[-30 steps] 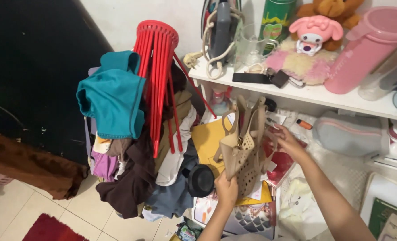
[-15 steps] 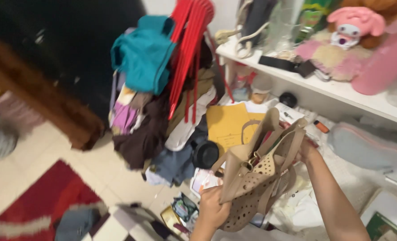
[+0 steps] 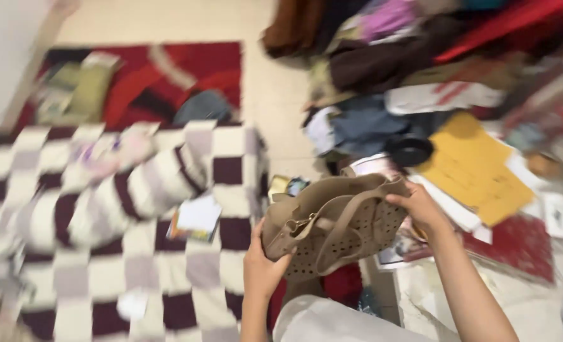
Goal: Sort through various objects, documents, books, and containers on a shelf and desk workspace to organize them.
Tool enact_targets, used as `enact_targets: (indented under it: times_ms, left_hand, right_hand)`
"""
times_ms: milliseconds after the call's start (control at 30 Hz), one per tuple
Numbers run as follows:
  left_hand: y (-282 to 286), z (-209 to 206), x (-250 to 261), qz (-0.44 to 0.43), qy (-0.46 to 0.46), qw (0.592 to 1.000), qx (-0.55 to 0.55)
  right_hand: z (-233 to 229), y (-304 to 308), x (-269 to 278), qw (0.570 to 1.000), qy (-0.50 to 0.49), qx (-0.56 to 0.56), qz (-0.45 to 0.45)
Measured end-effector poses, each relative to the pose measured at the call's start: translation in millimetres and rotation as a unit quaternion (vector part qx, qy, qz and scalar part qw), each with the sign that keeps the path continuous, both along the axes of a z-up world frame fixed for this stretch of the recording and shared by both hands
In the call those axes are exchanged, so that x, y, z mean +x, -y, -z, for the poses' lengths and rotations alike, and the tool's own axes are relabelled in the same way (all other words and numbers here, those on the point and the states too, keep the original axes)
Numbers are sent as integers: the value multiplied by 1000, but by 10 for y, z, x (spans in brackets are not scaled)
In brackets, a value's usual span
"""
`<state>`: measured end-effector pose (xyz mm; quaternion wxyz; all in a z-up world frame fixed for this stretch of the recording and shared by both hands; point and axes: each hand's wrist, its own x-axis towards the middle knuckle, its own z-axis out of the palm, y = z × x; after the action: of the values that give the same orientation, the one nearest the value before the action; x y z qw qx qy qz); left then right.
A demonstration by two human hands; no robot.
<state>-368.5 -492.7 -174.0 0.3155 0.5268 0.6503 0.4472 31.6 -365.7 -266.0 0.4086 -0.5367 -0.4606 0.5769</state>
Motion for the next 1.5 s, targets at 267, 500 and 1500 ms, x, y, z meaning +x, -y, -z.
enact_targets:
  times_ms: [267,500,1500]
  left_hand:
    - [1564,617,-820,-219,-55,942,-249]
    - [2828,1472,-1489,-350,-32,889,-294]
    - [2828,1786,-3128,-271,-92,932,-223]
  right_hand:
    - [450,118,-2111,926,167,-22,-338]
    - [1485,717,-3702,731,282,174,-596]
    - [1530,1576,-5130,872,335,115,-338]
